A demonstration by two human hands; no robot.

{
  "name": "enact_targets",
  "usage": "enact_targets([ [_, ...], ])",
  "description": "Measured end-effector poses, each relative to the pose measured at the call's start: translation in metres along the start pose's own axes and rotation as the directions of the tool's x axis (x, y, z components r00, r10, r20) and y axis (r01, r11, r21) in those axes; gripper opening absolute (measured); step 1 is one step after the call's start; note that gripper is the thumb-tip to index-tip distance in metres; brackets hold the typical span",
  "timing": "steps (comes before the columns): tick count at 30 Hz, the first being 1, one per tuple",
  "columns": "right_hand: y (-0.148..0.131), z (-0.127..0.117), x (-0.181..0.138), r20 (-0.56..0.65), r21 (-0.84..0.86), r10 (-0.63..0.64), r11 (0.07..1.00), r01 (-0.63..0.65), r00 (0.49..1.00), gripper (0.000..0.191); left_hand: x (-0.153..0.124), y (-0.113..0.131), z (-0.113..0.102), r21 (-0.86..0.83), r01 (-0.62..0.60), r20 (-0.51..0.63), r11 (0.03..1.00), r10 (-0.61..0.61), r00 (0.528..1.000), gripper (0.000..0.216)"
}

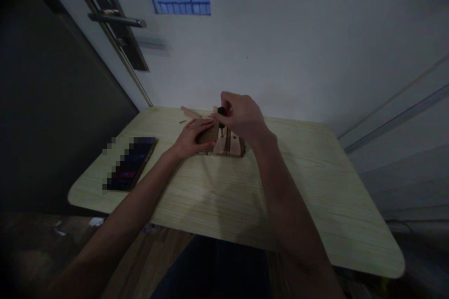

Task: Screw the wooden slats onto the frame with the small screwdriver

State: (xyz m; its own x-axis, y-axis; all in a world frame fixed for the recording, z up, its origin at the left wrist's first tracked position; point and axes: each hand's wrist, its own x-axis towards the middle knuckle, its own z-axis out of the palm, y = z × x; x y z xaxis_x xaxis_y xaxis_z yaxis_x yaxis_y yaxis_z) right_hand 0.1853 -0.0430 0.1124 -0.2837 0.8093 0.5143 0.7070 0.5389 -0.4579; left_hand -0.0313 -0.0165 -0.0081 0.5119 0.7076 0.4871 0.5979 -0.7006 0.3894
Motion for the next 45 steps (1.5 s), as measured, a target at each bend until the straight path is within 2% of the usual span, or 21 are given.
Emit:
enact_targets([
  [4,0.004,0.001,0.000,0.030,0.079,-0.057,0.995,0.054,0.998,0.007,0.000,0.000,-0.001,-0.001,0.011,0.008,1.000,-0.011,1.000,0.069],
  [9,0.009,-0.004,0.002,0.080,0.183,-0.095,0.980,0.079,0.992,0.007,-0.001,-0.001,-0.001,-0.006,0.030,0.023,1.000,-0.030,0.999,0.070],
  [14,0.009,-0.010,-0.001,0.107,0.234,-0.096,0.970,0.068,0.990,0.016,-0.001,-0.002,0.000,0.003,0.035,0.022,0.999,-0.035,0.999,0.070],
  [17,0.009,-0.012,-0.002,0.128,0.213,-0.102,0.974,0.073,0.987,0.019,-0.002,-0.002,0.000,-0.001,0.032,0.021,0.999,-0.032,0.999,0.070],
  [20,0.009,-0.012,0.000,0.109,0.150,-0.062,0.988,0.045,0.992,0.009,-0.002,-0.001,-0.001,0.005,0.037,0.024,0.999,-0.037,0.999,0.069],
  [24,0.007,-0.009,0.001,0.065,0.047,0.037,0.998,-0.040,0.997,0.028,-0.001,0.000,-0.001,0.002,0.032,0.017,0.999,-0.032,0.999,0.069],
  [28,0.005,-0.008,0.000,0.014,-0.010,0.023,1.000,-0.023,1.000,0.033,0.000,-0.001,-0.001,-0.007,0.005,0.011,1.000,-0.004,1.000,0.069],
  [35,0.008,-0.012,0.000,0.062,0.094,-0.047,0.995,0.041,0.997,0.011,-0.001,-0.002,-0.001,-0.012,0.026,0.024,1.000,-0.026,0.999,0.069],
  [40,0.015,-0.015,-0.002,0.114,0.199,-0.086,0.978,0.062,0.990,0.022,-0.002,-0.002,-0.001,0.000,0.041,0.026,0.999,-0.041,0.999,0.068],
  [45,0.011,-0.011,-0.002,0.132,0.281,-0.059,0.959,0.019,0.989,0.013,-0.001,-0.003,0.000,-0.009,0.026,0.017,1.000,-0.026,1.000,0.069],
])
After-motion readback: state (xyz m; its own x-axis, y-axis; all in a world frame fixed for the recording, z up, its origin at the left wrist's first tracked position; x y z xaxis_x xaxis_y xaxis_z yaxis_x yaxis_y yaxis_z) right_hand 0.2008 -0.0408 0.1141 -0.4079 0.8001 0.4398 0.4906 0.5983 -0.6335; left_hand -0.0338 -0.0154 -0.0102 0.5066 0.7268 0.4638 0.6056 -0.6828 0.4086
